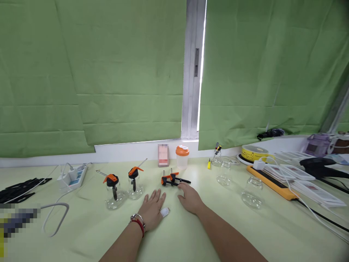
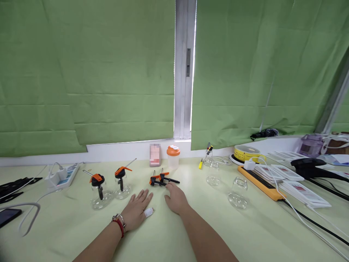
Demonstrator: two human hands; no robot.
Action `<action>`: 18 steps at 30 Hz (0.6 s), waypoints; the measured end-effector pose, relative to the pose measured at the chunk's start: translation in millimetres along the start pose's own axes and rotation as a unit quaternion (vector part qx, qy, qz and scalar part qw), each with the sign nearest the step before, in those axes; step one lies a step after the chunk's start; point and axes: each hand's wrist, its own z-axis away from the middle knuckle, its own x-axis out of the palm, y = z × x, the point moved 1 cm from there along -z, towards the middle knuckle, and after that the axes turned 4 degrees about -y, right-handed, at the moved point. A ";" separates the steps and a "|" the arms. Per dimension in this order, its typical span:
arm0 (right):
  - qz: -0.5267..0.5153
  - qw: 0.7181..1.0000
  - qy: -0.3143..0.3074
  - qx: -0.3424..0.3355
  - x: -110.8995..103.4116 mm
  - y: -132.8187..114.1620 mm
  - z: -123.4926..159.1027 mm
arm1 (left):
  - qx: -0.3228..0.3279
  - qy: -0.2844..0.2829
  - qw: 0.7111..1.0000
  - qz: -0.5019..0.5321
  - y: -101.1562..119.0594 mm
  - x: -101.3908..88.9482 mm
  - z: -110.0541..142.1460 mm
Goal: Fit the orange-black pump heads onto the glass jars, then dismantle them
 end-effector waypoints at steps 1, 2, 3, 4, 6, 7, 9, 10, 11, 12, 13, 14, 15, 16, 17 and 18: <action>0.004 1.000 -0.002 0.000 0.0 0.5 -1.8 | -0.005 0.001 1.000 0.000 -0.6 -0.2 -0.4; 0.006 1.000 -0.004 -0.002 0.0 0.9 -3.0 | -0.009 0.002 1.000 0.002 -1.3 -0.7 -0.7; 0.003 1.000 -0.005 -0.006 -0.2 1.3 -3.9 | -0.011 0.003 1.000 0.005 -1.9 -1.5 -1.0; -0.001 1.000 -0.006 -0.012 -0.4 1.5 -4.2 | -0.013 0.004 1.000 0.010 -2.6 -2.7 -1.2; -0.010 1.000 -0.011 -0.027 -1.3 1.2 -4.0 | -0.016 0.008 1.000 0.021 -3.6 -5.5 -1.4; -0.012 0.999 -0.015 -0.034 -1.8 0.7 -3.8 | -0.019 0.011 0.999 0.025 -3.9 -7.0 -1.4; -0.012 0.999 -0.023 -0.041 -2.8 -0.6 -3.5 | -0.026 0.016 0.999 0.030 -3.7 -9.6 -1.5; -0.010 0.999 -0.025 -0.040 -3.2 -1.2 -3.6 | -0.029 0.018 0.999 0.031 -3.4 -10.5 -1.6; -0.007 0.999 -0.025 -0.036 -3.4 -1.7 -3.7 | -0.031 0.020 0.999 0.032 -2.9 -11.0 -1.6; -0.005 0.999 -0.023 -0.029 -3.6 -2.0 -4.0 | -0.033 0.022 0.999 0.033 -2.4 -11.3 -1.6; -0.003 1.000 -0.020 -0.020 -3.7 -2.2 -4.4 | -0.034 0.023 0.999 0.035 -1.9 -11.2 -1.6; -0.004 1.000 -0.016 -0.011 -3.8 -2.4 -4.8 | -0.034 0.026 0.998 0.037 -1.6 -10.9 -1.7; -0.005 1.000 -0.010 -0.003 -3.9 -2.6 -5.4 | -0.033 0.027 0.998 0.037 -1.3 -10.5 -1.8; -0.005 1.000 -0.005 0.001 -4.1 -3.0 -6.0 | -0.032 0.027 0.998 0.036 -1.1 -10.1 -1.9; -0.001 1.000 -0.002 0.002 -4.2 -3.6 -6.9 | -0.032 0.027 0.999 0.033 -1.1 -9.6 -2.1; 0.007 1.000 -0.003 -0.001 -4.3 -4.4 -7.9 | -0.031 0.027 0.999 0.030 -1.1 -9.2 -2.3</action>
